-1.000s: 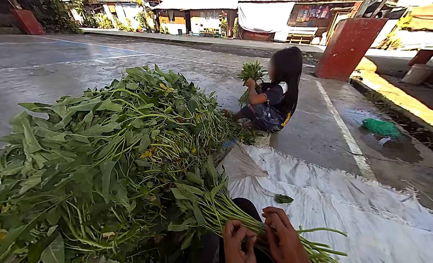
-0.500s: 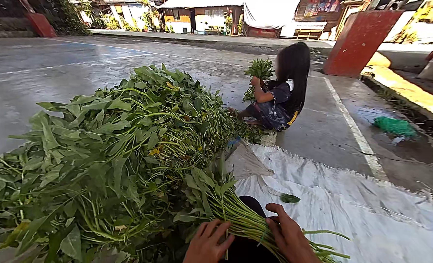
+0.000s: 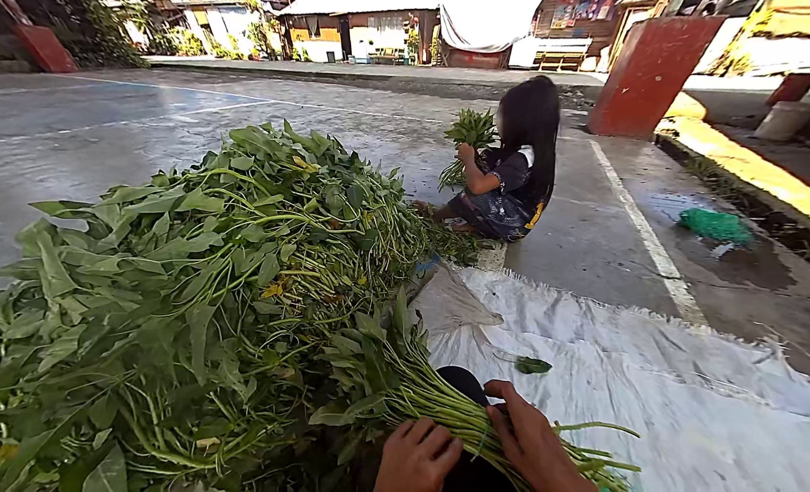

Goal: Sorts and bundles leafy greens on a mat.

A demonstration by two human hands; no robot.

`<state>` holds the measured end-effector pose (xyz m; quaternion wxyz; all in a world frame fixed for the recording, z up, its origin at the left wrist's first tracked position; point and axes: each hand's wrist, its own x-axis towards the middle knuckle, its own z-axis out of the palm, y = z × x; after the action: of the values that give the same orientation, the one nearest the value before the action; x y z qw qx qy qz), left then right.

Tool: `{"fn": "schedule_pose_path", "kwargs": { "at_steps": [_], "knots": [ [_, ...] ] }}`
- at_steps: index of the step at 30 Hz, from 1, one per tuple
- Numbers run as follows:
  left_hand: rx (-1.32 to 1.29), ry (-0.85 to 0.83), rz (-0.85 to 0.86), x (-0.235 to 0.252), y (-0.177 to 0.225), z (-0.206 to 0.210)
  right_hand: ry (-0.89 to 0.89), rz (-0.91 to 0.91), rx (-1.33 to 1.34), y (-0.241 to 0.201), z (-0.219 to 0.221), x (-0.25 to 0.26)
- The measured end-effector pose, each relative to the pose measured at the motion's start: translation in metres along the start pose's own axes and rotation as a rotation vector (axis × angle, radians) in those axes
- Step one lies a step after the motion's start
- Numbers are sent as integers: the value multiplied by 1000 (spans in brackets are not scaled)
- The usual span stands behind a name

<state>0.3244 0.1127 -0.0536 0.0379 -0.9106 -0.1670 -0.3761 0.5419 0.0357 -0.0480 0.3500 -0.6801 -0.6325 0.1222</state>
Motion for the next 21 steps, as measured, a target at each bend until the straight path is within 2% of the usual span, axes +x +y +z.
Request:
{"fn": "schedule_pose_path", "kwargs": {
  "at_steps": [16, 21],
  "knots": [
    [125, -36, 46, 9, 18, 9, -18, -8, -44, -5, 1, 1],
    [142, -26, 8, 11, 25, 11, -23, -19, -46, -2, 1, 2]
  ]
}}
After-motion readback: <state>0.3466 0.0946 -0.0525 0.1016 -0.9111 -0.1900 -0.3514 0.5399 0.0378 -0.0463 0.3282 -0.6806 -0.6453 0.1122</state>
